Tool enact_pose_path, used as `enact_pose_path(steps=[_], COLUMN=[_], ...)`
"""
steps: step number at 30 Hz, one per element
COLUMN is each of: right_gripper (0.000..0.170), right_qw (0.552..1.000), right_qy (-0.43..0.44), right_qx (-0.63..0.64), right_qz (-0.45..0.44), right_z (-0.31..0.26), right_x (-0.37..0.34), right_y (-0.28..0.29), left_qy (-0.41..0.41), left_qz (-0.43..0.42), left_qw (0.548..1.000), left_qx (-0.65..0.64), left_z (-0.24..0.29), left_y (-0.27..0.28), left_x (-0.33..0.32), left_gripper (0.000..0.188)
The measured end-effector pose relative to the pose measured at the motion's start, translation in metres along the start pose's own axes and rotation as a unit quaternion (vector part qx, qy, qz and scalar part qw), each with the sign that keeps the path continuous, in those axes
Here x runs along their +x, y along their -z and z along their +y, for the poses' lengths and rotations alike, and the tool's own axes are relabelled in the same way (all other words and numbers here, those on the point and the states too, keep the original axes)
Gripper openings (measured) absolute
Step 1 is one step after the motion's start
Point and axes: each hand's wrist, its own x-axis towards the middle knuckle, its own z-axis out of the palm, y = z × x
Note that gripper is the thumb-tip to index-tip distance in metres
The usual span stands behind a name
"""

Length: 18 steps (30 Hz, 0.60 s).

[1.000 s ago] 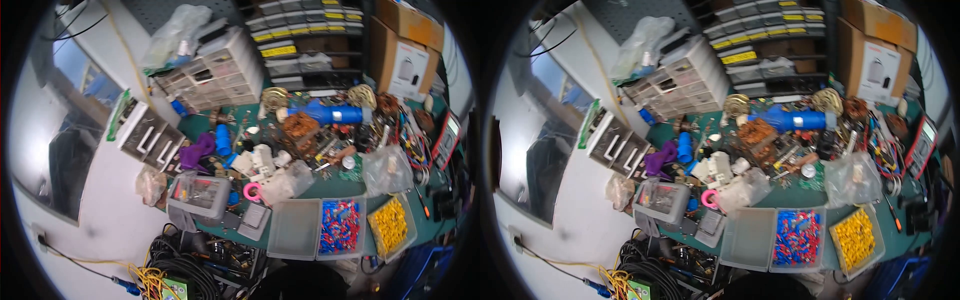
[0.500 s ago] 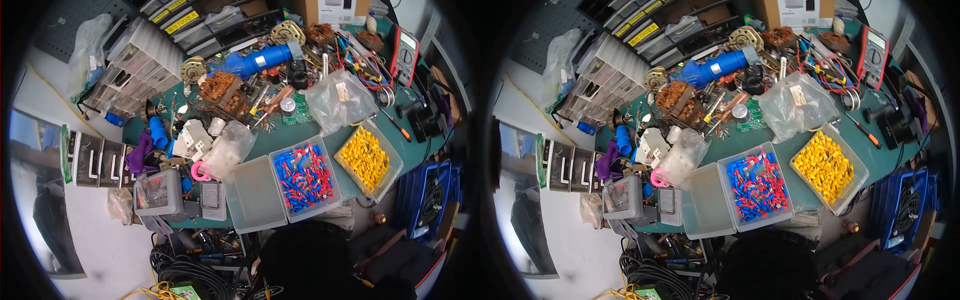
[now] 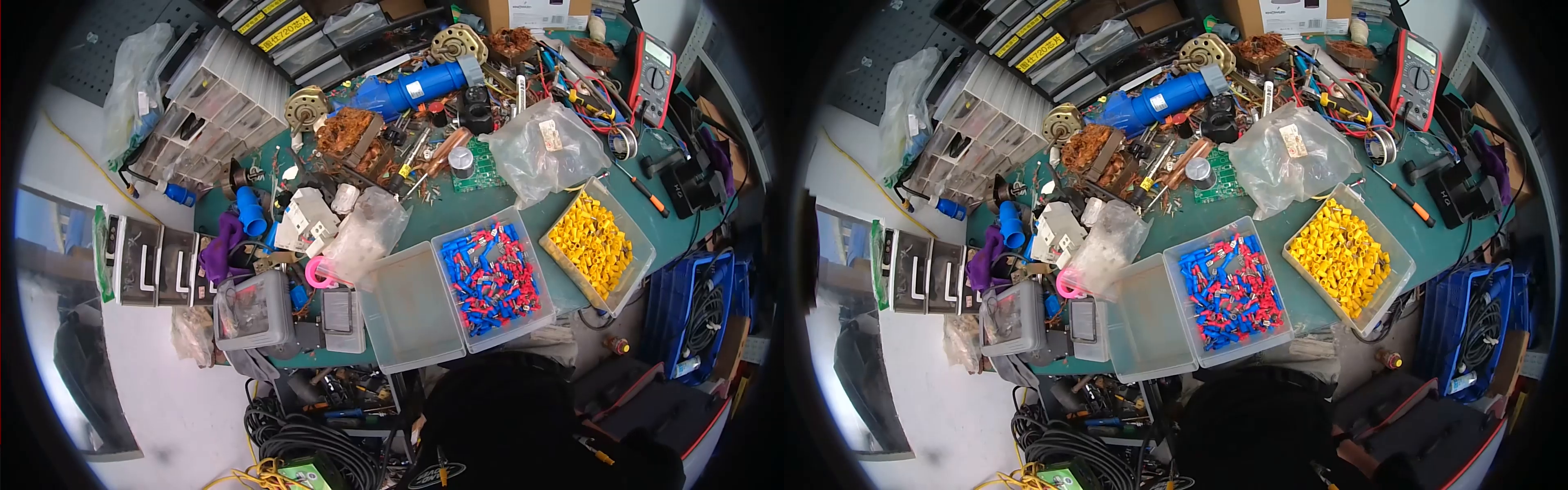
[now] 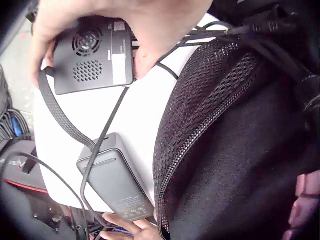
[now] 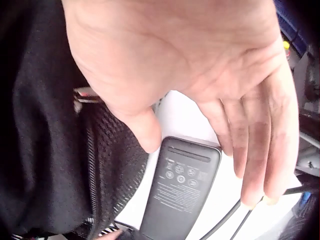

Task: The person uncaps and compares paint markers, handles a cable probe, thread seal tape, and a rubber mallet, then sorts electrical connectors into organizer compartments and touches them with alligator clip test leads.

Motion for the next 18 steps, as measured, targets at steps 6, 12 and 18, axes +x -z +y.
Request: enact_pose_path(steps=[6,12,18], right_gripper=[0.05,0.05,0.05], right_qw=[0.999,0.998,0.998], right_qy=[-0.001,-0.001,0.039], right_qx=[0.005,0.018,0.038], right_qz=[-0.033,-0.056,0.007], right_z=[-0.008,-0.013,-0.048], right_x=[-0.01,-0.02,-0.042], right_y=[-0.003,-0.008,0.046], left_qy=[-0.002,-0.011,-0.087], left_qz=[-0.005,-0.02,-0.09], left_qw=[1.0,0.999,0.992], left_qx=[0.015,0.032,0.015], left_z=[0.0,0.001,0.044], left_y=[0.004,0.004,-0.047], left_x=[0.001,0.005,0.05], left_gripper=[0.023,0.023,0.023])
